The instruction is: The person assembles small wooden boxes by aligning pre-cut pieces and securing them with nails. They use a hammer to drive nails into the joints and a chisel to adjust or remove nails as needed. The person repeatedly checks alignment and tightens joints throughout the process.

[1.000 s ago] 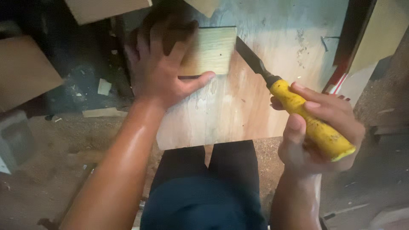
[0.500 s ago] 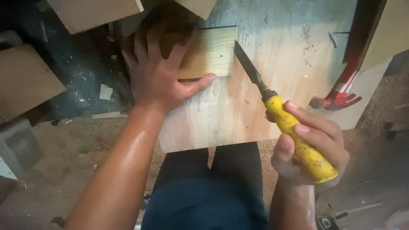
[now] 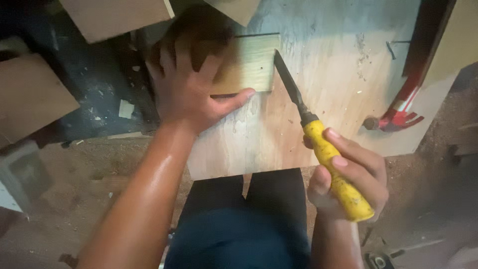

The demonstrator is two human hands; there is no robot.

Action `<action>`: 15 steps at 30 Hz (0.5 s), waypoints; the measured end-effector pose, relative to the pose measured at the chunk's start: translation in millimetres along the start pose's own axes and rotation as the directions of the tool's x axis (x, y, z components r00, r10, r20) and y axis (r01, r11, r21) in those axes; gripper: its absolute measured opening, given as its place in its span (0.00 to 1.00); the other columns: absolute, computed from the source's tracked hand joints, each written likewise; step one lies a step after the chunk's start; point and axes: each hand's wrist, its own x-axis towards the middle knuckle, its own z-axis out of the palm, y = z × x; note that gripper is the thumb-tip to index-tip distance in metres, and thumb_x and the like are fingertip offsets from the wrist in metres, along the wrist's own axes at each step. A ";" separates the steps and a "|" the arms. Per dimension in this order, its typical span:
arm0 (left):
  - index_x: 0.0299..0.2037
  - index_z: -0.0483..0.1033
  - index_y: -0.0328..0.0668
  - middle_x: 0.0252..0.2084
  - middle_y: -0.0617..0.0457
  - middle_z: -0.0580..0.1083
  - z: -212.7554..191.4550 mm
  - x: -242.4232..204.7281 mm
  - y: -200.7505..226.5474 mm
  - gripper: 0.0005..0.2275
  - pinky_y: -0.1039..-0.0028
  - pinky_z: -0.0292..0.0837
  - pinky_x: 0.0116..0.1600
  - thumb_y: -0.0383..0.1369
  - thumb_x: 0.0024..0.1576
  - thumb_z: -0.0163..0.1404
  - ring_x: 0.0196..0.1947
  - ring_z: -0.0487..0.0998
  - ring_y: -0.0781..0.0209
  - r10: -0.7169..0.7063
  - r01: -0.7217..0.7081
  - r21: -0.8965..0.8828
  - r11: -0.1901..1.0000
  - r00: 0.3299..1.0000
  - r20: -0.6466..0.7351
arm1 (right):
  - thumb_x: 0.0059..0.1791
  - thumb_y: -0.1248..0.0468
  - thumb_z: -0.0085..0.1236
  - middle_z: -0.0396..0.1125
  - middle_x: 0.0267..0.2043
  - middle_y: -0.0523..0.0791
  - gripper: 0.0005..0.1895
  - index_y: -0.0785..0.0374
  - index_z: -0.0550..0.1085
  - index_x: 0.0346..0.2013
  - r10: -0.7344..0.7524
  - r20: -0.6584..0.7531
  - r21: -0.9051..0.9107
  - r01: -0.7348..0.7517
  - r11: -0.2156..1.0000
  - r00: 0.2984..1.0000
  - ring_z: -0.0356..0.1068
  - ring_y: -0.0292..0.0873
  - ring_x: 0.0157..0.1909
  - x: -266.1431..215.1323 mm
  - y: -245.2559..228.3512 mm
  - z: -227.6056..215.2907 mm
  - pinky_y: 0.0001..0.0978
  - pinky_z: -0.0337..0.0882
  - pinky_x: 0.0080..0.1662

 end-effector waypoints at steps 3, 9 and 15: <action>0.69 0.69 0.69 0.66 0.35 0.59 0.3 -1.7 -0.9 0.38 0.21 0.53 0.61 0.70 0.51 0.60 0.66 0.58 0.23 -0.020 0.021 -0.046 0.999 1.000 0.005 | 0.60 0.58 0.57 0.68 0.52 0.58 0.16 0.66 0.63 0.51 -0.018 0.005 0.012 0.018 1.000 1.000 0.78 0.51 0.51 -0.5 -4.6 4.4 0.40 0.80 0.48; 0.69 0.70 0.66 0.66 0.36 0.59 -3.2 -1.4 -0.5 0.38 0.21 0.53 0.60 0.70 0.52 0.61 0.66 0.58 0.24 0.026 -0.026 -0.011 1.000 1.000 -0.015 | 0.60 0.61 0.60 0.70 0.54 0.56 0.15 0.64 0.64 0.52 -0.007 0.063 -0.006 0.008 1.000 0.998 0.78 0.49 0.52 10.9 -11.8 -3.5 0.36 0.80 0.50; 0.68 0.69 0.68 0.68 0.41 0.60 -5.1 0.4 0.3 0.38 0.22 0.52 0.63 0.69 0.49 0.61 0.68 0.57 0.28 0.001 -0.001 -0.051 0.999 1.000 -0.011 | 0.56 0.66 0.66 0.73 0.53 0.53 0.14 0.65 0.70 0.52 -0.079 0.190 -0.083 0.097 0.992 0.979 0.79 0.47 0.51 46.3 -15.6 -10.8 0.31 0.80 0.50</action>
